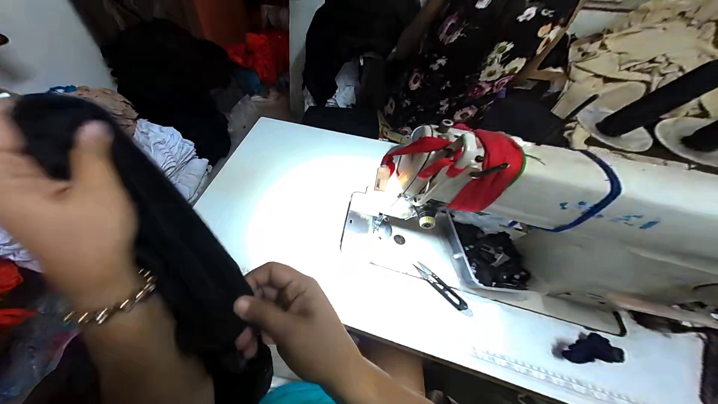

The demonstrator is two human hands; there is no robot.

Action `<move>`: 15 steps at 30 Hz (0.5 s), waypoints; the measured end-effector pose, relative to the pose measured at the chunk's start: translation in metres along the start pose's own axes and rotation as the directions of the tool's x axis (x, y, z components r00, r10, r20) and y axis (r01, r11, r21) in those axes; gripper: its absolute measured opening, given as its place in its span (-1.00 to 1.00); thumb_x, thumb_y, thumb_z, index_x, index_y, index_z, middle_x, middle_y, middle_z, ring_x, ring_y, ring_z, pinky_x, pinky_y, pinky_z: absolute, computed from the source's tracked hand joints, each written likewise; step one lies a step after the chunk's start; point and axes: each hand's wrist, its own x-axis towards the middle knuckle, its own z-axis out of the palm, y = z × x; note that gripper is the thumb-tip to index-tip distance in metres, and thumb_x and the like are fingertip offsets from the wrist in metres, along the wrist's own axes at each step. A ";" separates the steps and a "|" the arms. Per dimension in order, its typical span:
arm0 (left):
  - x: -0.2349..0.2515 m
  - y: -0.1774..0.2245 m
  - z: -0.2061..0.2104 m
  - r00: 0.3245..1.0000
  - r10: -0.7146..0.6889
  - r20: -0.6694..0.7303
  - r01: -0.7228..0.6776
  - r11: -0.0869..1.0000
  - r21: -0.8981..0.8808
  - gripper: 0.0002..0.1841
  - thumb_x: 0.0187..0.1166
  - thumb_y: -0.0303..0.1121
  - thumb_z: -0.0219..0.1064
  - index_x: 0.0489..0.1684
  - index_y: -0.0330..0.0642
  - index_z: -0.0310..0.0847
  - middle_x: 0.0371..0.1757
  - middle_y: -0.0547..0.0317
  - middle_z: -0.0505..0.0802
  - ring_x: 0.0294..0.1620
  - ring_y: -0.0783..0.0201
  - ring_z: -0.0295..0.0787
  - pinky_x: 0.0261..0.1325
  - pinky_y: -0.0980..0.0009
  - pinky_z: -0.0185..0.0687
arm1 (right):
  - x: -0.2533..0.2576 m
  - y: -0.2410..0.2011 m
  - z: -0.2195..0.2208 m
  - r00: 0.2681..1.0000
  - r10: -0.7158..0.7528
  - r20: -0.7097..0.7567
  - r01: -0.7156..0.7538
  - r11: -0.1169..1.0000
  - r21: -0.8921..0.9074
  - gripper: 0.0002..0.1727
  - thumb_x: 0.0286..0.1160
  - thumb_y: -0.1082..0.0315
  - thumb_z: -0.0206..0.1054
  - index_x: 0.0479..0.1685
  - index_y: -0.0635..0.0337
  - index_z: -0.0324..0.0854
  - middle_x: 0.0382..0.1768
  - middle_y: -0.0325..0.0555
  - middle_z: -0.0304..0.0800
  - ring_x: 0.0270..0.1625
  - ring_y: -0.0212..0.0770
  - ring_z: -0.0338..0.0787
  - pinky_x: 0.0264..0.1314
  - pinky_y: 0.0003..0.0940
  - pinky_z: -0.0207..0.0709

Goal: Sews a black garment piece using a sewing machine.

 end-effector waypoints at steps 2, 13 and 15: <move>-0.002 0.014 0.051 0.973 0.081 0.215 -0.095 0.994 0.055 -0.53 0.71 -0.26 0.24 0.45 -0.45 0.51 0.35 -0.26 0.76 0.38 0.12 0.71 0.51 0.17 0.51 | -0.003 0.013 -0.021 0.990 -0.010 -0.138 -0.002 0.996 -0.092 -0.73 0.65 0.49 0.28 0.26 0.22 0.51 -0.44 -0.23 0.77 -0.49 -0.43 0.78 -0.41 -0.52 0.73; -0.112 0.020 0.274 0.448 -0.039 0.893 -0.102 0.990 0.094 -0.63 0.75 -0.31 0.23 0.46 -0.17 0.63 0.32 -0.18 0.81 0.39 -0.15 0.73 0.46 -0.14 0.53 | -0.042 0.080 -0.171 0.902 -0.357 -0.244 -0.202 0.151 -0.968 -0.54 0.22 0.61 0.35 0.21 0.32 0.79 -0.02 0.16 0.87 0.10 0.18 0.85 0.21 0.10 0.70; -0.111 0.020 0.275 0.447 -0.047 0.893 -0.129 0.985 0.116 -0.64 0.75 -0.28 0.23 0.43 -0.17 0.65 0.30 -0.15 0.82 0.37 -0.13 0.75 0.43 -0.13 0.55 | -0.040 0.083 -0.187 0.908 -0.411 -0.076 -0.104 -0.046 -0.994 -0.58 0.20 0.55 0.45 0.14 0.23 0.83 0.00 0.13 0.85 0.14 0.18 0.81 0.23 0.12 0.68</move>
